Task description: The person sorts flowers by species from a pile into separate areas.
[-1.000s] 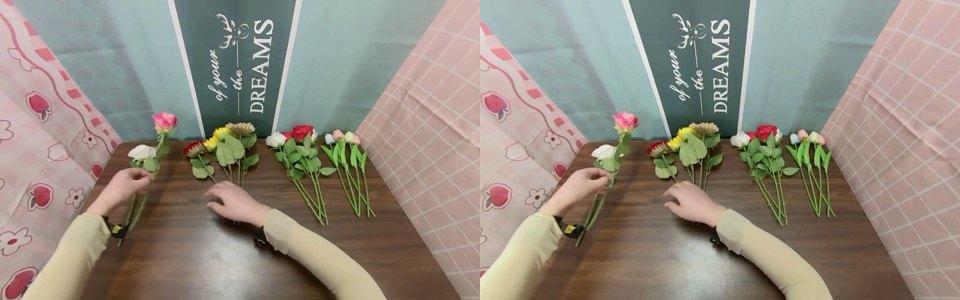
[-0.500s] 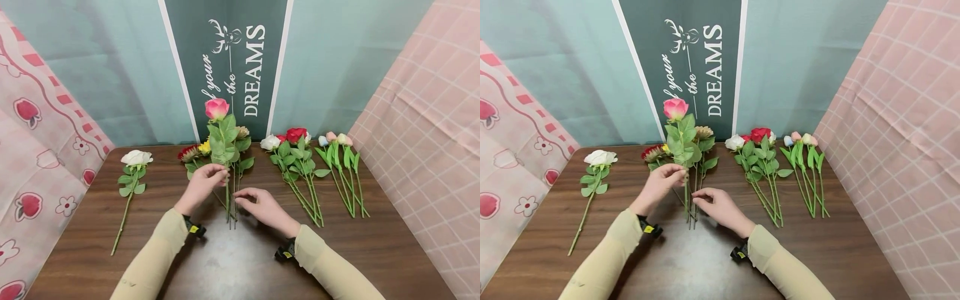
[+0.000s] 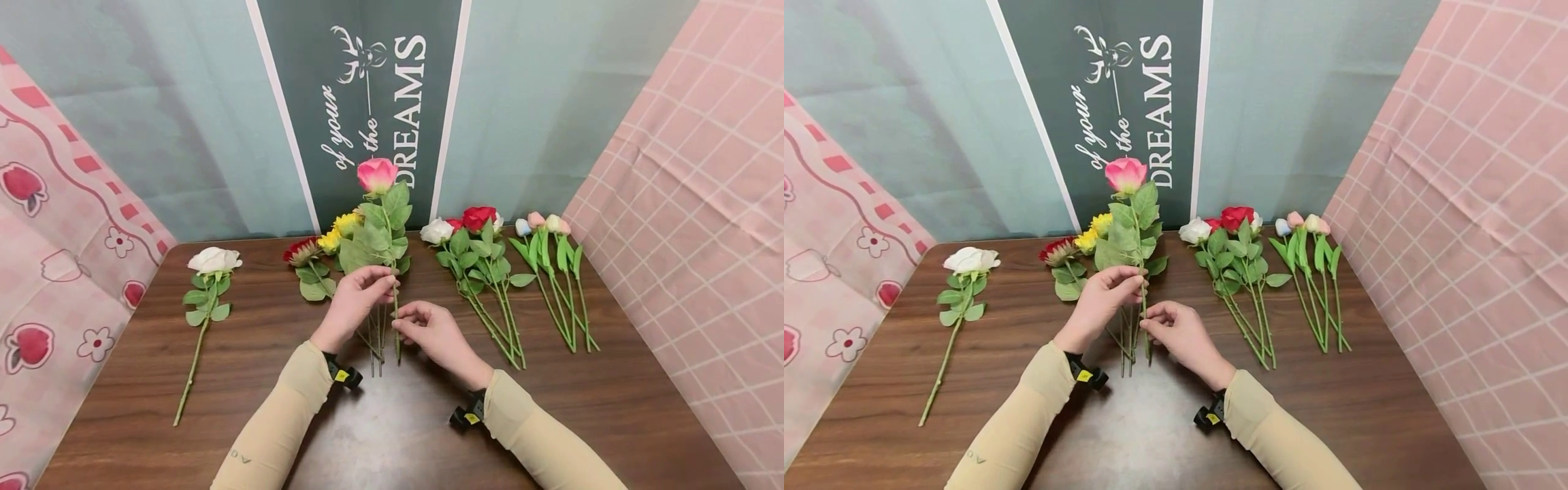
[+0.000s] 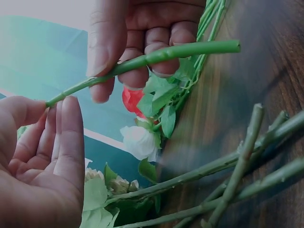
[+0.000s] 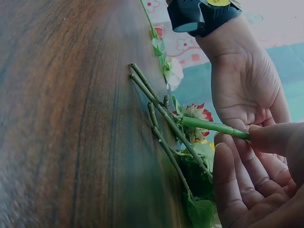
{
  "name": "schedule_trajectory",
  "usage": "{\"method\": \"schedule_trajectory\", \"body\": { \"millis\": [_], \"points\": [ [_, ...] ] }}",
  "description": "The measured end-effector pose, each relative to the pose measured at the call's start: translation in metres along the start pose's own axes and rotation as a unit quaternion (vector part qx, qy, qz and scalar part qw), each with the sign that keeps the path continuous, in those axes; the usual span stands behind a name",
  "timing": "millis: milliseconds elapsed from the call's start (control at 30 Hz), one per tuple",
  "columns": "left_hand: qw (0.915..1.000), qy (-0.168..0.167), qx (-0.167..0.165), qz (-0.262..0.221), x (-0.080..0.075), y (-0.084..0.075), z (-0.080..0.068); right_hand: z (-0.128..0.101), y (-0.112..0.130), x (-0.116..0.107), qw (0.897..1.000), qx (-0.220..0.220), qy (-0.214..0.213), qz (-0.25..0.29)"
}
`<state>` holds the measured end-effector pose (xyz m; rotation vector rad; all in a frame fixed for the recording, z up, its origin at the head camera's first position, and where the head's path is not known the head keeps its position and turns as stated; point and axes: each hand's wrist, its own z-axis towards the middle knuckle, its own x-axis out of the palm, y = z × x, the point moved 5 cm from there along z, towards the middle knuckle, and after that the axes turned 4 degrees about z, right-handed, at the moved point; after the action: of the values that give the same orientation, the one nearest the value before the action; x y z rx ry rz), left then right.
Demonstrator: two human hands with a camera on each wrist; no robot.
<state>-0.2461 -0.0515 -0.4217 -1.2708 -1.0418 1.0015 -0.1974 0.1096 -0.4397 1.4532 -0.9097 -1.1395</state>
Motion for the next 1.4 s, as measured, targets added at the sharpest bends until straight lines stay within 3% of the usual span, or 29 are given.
{"method": "schedule_trajectory", "body": {
  "millis": [200, 500, 633, 733, 767, 833, 900, 1033, 1067, 1133, 1200, 1233, 1400],
  "points": [
    [0.9999, -0.016, -0.001, -0.003, -0.002, -0.004, -0.002, -0.001, 0.0, 0.001, 1.0, -0.009, 0.0, -0.017],
    [0.9999, -0.003, 0.012, 0.008, 0.003, -0.005, -0.003, -0.001, 0.002, -0.001, 1.0, 0.004, -0.009, 0.003],
    [0.9977, 0.011, 0.038, 0.055, 0.01, -0.004, -0.004, -0.002, 0.006, -0.009, 1.0, -0.008, -0.01, -0.015],
    [0.9846, 0.032, 0.074, 0.155, 0.02, -0.004, -0.007, -0.003, 0.011, -0.028, 0.999, -0.008, -0.025, -0.036],
    [0.9759, 0.044, 0.09, 0.194, 0.025, -0.004, -0.009, -0.004, 0.012, -0.036, 0.998, -0.007, -0.032, -0.05],
    [0.9453, 0.072, 0.124, 0.293, 0.038, -0.004, -0.014, -0.005, 0.014, -0.057, 0.996, -0.001, -0.044, -0.084],
    [0.8978, 0.11, 0.162, 0.395, 0.053, -0.002, -0.02, -0.008, 0.015, -0.079, 0.99, 0.003, -0.051, -0.131],
    [0.783, 0.186, 0.247, 0.54, 0.081, 0.0, -0.035, -0.016, 0.014, -0.12, 0.966, 0.017, -0.061, -0.249],
    [0.7608, 0.201, 0.265, 0.558, 0.086, 0.0, -0.039, -0.019, 0.014, -0.129, 0.958, 0.019, -0.063, -0.279],
    [0.7279, 0.222, 0.29, 0.58, 0.095, 0.001, -0.045, -0.024, 0.011, -0.142, 0.942, 0.026, -0.068, -0.326],
    [0.7108, 0.235, 0.304, 0.589, 0.1, 0.002, -0.049, -0.03, 0.007, -0.149, 0.933, 0.029, -0.069, -0.351],
    [0.7064, 0.24, 0.306, 0.592, 0.103, 0.003, -0.051, -0.032, 0.004, -0.151, 0.931, 0.032, -0.066, -0.357],
    [0.6974, 0.258, 0.308, 0.593, 0.107, 0.011, -0.055, -0.038, -0.01, -0.151, 0.927, 0.046, -0.051, -0.37]
  ]
}}
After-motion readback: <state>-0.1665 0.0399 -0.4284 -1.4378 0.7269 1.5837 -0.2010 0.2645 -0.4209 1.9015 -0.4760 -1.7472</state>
